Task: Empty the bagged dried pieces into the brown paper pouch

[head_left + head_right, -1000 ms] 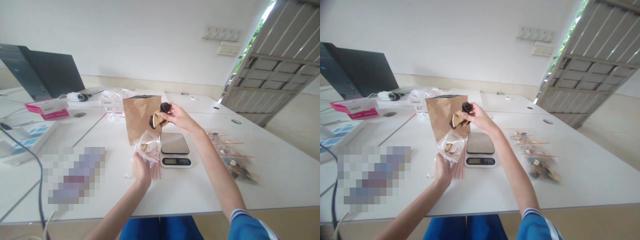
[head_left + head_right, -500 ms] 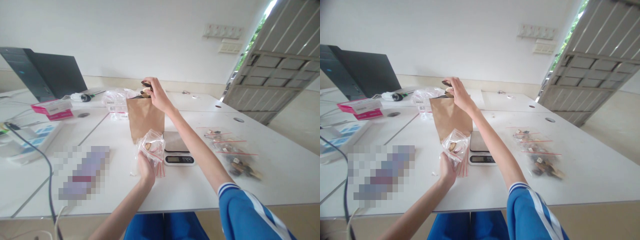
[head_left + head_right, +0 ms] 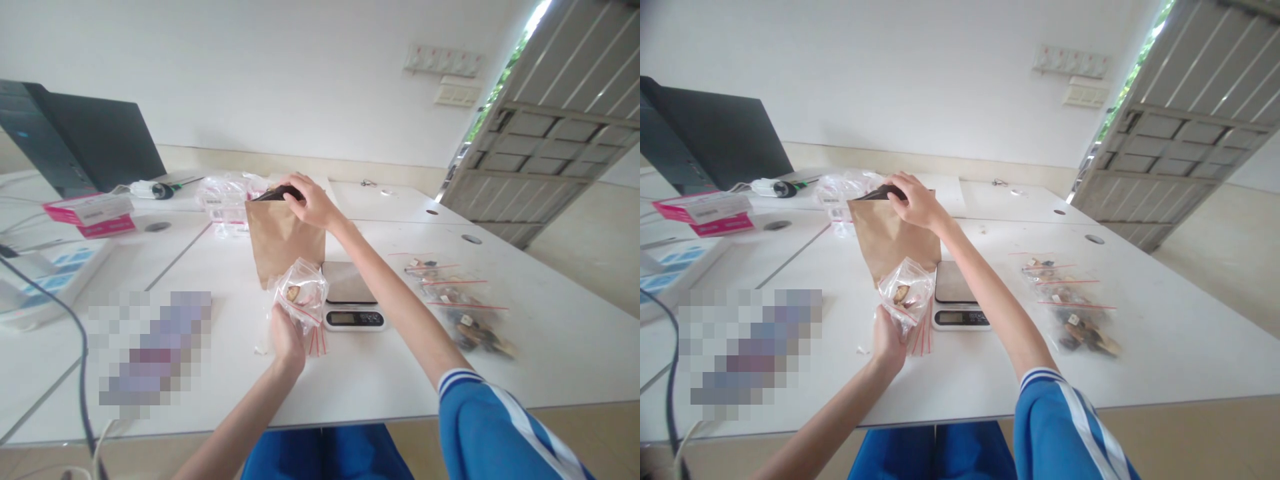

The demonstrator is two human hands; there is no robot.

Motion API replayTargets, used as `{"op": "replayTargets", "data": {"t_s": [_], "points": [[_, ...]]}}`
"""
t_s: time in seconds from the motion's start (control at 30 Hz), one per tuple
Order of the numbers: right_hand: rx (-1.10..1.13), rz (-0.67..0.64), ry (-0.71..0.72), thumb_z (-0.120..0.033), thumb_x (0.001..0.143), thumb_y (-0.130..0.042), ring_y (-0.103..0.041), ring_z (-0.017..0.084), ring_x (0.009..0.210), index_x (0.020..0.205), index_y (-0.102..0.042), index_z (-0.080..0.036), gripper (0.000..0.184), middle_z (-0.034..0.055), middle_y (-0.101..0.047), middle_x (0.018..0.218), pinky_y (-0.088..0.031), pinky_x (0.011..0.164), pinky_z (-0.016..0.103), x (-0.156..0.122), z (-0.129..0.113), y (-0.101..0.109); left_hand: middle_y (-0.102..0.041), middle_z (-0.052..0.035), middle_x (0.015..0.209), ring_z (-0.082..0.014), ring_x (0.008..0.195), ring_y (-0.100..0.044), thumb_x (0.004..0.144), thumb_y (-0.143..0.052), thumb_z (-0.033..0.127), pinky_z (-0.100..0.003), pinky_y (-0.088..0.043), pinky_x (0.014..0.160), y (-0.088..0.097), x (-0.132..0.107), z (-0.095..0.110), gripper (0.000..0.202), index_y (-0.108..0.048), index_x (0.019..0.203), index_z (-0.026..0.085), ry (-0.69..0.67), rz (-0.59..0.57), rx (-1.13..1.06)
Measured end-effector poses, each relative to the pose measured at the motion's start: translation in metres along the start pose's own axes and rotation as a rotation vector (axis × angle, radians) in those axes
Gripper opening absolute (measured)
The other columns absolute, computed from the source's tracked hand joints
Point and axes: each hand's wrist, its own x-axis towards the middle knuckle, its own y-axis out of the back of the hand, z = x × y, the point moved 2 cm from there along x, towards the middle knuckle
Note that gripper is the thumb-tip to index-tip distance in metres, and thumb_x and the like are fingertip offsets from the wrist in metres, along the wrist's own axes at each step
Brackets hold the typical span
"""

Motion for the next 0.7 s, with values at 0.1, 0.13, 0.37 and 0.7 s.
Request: {"op": "replayTargets", "data": {"t_s": [0.1, 0.13, 0.37, 0.7], "points": [[-0.073, -0.036, 0.024, -0.03, 0.093, -0.042, -0.056, 0.022, 0.105, 0.093, -0.059, -0.015, 0.023, 0.0103, -0.065, 0.104, -0.04, 0.098, 0.04, -0.006, 0.0, -0.003, -0.072, -0.0048, 0.083, -0.015, 0.072, -0.068, 0.087, -0.037, 0.021, -0.023, -0.053, 0.065, 0.001, 0.001, -0.001, 0.032, -0.065, 0.1, 0.014, -0.007, 0.011, 0.01], [-0.073, -0.045, 0.012, -0.031, 0.094, -0.039, -0.056, 0.022, 0.108, 0.095, -0.06, -0.016, 0.025, 0.0099, -0.066, 0.106, -0.039, 0.098, 0.04, -0.007, 0.001, -0.004, -0.072, -0.005, 0.083, -0.0152, 0.072, -0.068, 0.087, -0.037, 0.021, -0.024, -0.053, 0.065, 0.001, 0.001, -0.001, 0.032, -0.065, 0.1, 0.013, -0.008, 0.012, 0.014], [0.195, -0.001, -0.081, -0.03, 0.093, -0.039, -0.057, 0.02, 0.113, 0.116, -0.052, -0.017, 0.03, 0.0109, -0.062, 0.12, -0.042, 0.097, 0.035, -0.01, 0.003, -0.004, -0.072, -0.0051, 0.077, -0.0157, 0.07, -0.068, 0.088, -0.037, 0.024, -0.024, -0.054, 0.066, -0.005, 0.0, 0.0, 0.031, -0.064, 0.098, 0.013, 0.012, -0.024, -0.065], [0.672, -0.748, -0.374, -0.01, 0.082, -0.041, -0.063, 0.014, 0.075, 0.086, -0.063, -0.014, 0.022, 0.0049, -0.068, 0.083, -0.052, 0.072, 0.029, -0.072, -0.068, 0.045, -0.067, -0.001, 0.06, -0.0119, 0.044, -0.058, 0.081, -0.045, 0.038, -0.02, -0.046, 0.044, -0.01, -0.015, 0.008, 0.031, -0.065, 0.086, 0.015, -0.053, -0.167, -0.059]]}}
